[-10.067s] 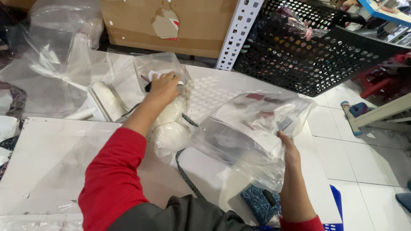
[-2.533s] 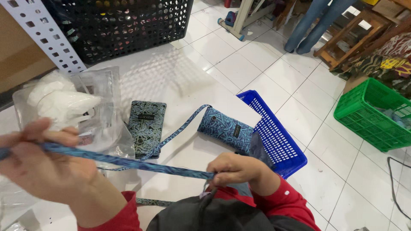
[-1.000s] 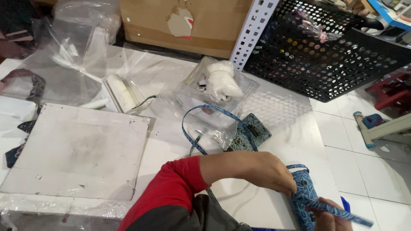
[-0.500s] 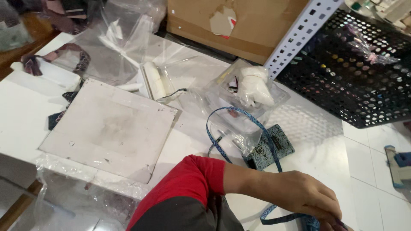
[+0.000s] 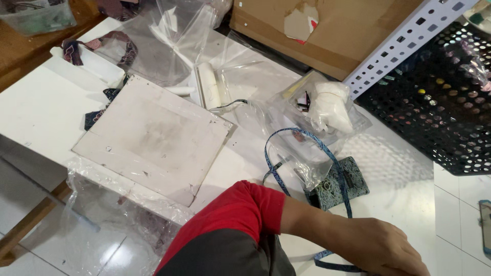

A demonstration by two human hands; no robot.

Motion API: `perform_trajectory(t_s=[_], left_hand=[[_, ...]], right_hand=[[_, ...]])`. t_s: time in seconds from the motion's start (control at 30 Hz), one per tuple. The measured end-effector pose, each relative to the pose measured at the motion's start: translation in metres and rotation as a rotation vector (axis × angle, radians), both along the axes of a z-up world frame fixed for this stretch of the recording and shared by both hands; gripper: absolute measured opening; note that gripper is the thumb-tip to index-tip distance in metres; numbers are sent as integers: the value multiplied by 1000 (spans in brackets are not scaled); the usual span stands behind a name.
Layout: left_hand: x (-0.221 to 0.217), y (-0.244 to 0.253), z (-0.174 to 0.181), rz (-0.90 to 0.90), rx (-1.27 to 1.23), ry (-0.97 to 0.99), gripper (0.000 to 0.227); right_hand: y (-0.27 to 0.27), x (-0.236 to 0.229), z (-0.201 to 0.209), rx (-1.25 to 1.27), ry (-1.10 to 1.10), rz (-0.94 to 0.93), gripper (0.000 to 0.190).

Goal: The person assembles small patterned pouches by attaching straps and placing them into a blue basket. They also handle plastic packaging and a clear container with small accessories, organizing items on a white table.

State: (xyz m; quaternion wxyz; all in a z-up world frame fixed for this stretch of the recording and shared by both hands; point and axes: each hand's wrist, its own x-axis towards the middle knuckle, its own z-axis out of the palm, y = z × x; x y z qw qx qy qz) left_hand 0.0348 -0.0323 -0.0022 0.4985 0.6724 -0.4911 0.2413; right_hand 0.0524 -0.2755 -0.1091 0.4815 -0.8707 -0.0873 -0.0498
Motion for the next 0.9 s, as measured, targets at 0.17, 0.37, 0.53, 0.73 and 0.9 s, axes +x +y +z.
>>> perform_trajectory(t_s=[0.17,0.37,0.53,0.73,0.9], left_hand=[[-8,-13,-4,46,-140,-21,27],[-10,0,15,56,-170,130,21],[-3,61,56,137,-340,208,19],[-17,125,66,-160,-564,275,19],[-23,136,76,-101,-525,294,15]], right_hand=[[23,1,10,-76,-31,-47,32],[18,4,30,-214,-115,-100,36],[-3,-50,61,-465,-395,-200,39],[35,-73,66,-557,-234,-172,45],[43,-71,77,-594,-242,-257,44]])
